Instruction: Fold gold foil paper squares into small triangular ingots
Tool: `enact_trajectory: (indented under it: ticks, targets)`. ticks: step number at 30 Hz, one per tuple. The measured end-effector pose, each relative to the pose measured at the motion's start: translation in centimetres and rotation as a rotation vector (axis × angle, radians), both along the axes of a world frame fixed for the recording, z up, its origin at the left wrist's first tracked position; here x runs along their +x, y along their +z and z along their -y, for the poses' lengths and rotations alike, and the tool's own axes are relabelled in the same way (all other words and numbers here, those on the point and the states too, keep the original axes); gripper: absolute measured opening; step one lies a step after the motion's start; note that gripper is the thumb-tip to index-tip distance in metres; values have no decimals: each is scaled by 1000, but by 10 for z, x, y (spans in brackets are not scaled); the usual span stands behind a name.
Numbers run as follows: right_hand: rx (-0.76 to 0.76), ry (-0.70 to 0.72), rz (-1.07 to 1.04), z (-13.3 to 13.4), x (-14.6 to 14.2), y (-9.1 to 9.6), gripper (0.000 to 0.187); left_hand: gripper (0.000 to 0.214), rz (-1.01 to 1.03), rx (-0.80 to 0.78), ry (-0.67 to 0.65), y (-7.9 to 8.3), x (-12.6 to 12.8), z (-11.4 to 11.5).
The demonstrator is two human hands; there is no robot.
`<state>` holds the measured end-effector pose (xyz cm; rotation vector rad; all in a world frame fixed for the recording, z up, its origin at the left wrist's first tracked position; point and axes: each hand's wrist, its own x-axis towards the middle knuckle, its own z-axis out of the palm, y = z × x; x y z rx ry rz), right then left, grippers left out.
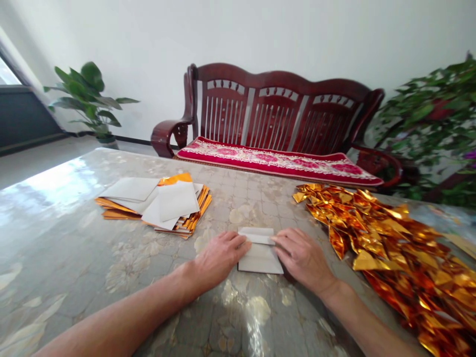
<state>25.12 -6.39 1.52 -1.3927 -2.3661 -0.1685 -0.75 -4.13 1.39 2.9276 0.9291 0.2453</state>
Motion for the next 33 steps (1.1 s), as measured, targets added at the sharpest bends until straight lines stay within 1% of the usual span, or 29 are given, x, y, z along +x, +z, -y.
enact_trajectory:
  ticks: [2, 5, 9, 13, 20, 33]
  targets:
    - [29, 50, 70, -1, -4, -4, 16, 33, 6, 9, 2, 0, -3, 1]
    - [79, 87, 135, -5, -5, -11, 18, 34, 21, 22, 5, -3, -9, 1]
    - [117, 108, 115, -8, -2, -15, 20, 38, 19, 32, 34, -5, -18, 0]
    - [130, 121, 94, -8, -2, -16, 22, 39, 16, 25, 38, -6, -20, -2]
    - [135, 83, 87, -8, -3, -18, 23, 37, 36, 19, 41, -7, -19, -2]
    - [175, 31, 198, -7, -7, -14, 21, 37, 11, 32, 40, -8, -19, 0]
